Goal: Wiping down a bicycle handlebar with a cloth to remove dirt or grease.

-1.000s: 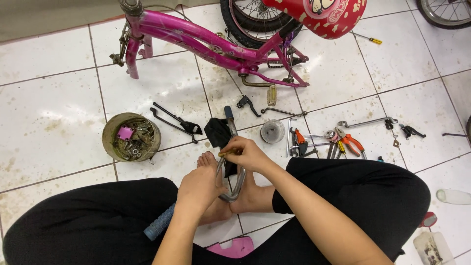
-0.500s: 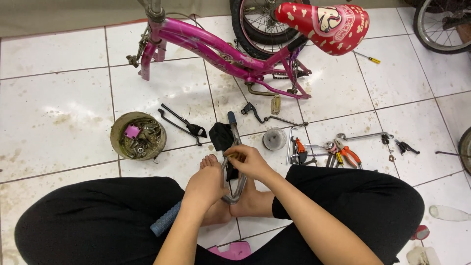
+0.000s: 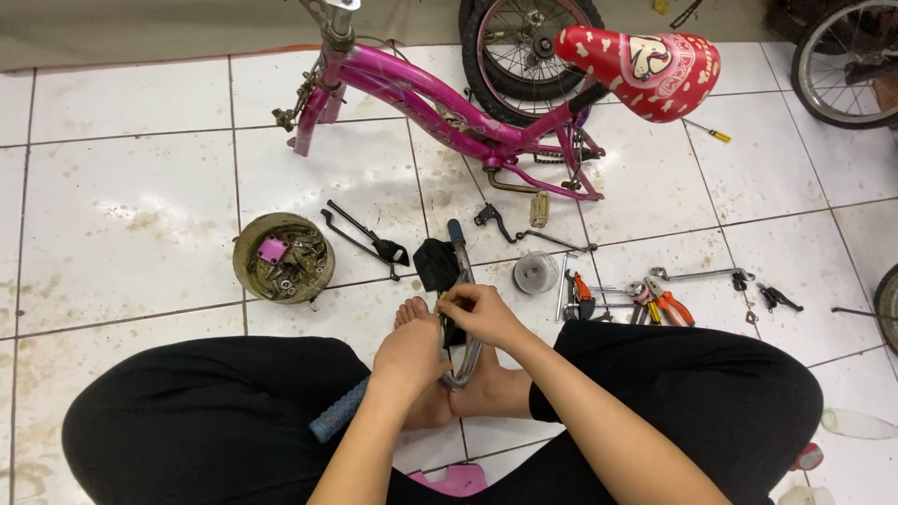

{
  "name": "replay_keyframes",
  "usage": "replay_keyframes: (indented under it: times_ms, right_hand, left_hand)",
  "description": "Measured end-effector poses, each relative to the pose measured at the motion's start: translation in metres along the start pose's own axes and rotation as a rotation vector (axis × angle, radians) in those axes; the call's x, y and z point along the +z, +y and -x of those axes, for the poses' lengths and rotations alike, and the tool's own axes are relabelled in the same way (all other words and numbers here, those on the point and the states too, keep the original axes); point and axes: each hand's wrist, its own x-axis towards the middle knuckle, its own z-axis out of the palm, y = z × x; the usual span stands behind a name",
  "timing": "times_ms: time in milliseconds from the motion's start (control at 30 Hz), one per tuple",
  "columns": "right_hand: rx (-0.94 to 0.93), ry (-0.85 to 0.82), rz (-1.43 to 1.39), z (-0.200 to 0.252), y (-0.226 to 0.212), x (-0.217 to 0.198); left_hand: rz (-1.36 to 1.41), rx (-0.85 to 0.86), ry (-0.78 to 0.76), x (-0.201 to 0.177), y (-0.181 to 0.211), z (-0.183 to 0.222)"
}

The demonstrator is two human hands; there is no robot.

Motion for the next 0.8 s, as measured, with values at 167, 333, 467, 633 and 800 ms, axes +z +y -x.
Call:
replay_keyframes:
  times_ms: [167, 333, 467, 633, 800]
  right_hand:
    - [0.006, 0.042, 0.086, -0.007, -0.001, -0.01]
    - [0.005, -0.061, 0.132, -0.004, -0.002, -0.003]
    - [-0.009, -0.067, 0.097, -0.007, -0.012, -0.003]
    - [-0.026, 0.089, 0.21, -0.034, 0.025, -0.012]
    - [0.033, -0.045, 0.067, -0.024, 0.022, 0.002]
  left_hand:
    - [0.022, 0.0, 0.021, 0.003, -0.003, -0.001]
    - [-0.009, -0.047, 0.053, 0.016, -0.013, -0.015]
    - [-0.012, -0.083, 0.112, 0.048, -0.041, -0.054]
    - [-0.07, -0.089, 0.149, 0.054, -0.044, -0.065]
    - [-0.042, -0.117, 0.095, 0.04, -0.026, -0.061]
